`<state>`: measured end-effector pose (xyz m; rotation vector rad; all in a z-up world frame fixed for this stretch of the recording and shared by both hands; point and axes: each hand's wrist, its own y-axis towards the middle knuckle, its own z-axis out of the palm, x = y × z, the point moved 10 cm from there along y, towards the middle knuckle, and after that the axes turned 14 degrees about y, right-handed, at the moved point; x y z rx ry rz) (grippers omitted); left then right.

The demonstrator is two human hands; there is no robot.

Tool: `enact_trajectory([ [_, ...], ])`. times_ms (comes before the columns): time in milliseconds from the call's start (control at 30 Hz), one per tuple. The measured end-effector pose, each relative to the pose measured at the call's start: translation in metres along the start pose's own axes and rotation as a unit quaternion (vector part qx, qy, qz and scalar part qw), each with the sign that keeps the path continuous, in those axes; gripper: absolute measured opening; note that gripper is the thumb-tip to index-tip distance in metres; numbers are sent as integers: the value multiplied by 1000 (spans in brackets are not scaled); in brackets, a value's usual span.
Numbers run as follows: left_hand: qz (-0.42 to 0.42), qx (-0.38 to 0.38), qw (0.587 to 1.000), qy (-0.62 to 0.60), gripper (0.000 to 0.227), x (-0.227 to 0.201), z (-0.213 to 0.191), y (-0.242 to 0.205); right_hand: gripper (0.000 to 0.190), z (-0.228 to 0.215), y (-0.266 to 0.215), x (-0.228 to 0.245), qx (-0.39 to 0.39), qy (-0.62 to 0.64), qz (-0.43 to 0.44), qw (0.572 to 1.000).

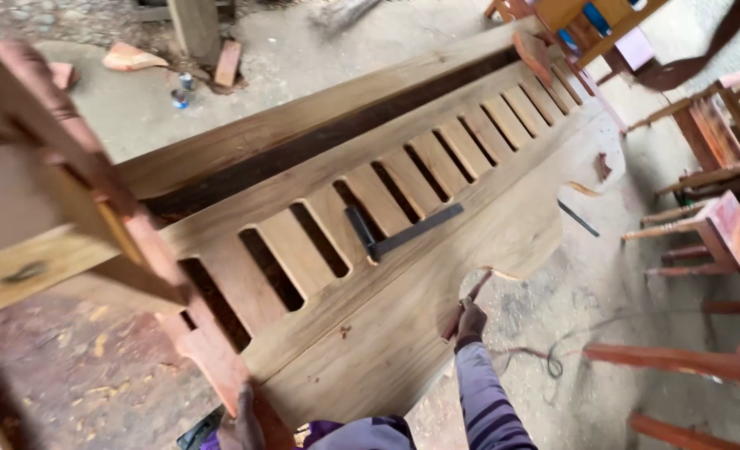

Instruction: The person uses a hand plane to smooth the curved edges of a wooden chair backrest clamped to a workbench. They repeatedly move the plane along the contours of the wood, removing shavings and refining the shape.

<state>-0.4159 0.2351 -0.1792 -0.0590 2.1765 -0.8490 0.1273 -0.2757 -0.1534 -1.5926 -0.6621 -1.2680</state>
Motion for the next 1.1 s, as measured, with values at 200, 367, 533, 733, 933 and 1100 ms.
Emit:
enact_trajectory([
  [200,-43,-59,997,34,75,-29,19,21,31,-5,11,-2,-25,-11,-6,1000],
  [367,-27,-38,999,-4,64,-37,23,20,28,-12,12,-7,-29,-28,-9,999],
  [533,-52,-15,998,33,58,-36,15,20,28,-5,4,-1,-17,-40,-25,999],
  [733,-47,24,999,-10,56,-59,15,18,32,0,-24,29,-35,-74,-81,993],
  [933,-82,10,997,8,61,-73,-15,-3,32,16,-42,49,-24,-145,-97,984],
  [1100,-117,25,985,123,75,-101,-25,-25,29,16,-41,46,4,-117,-86,989],
])
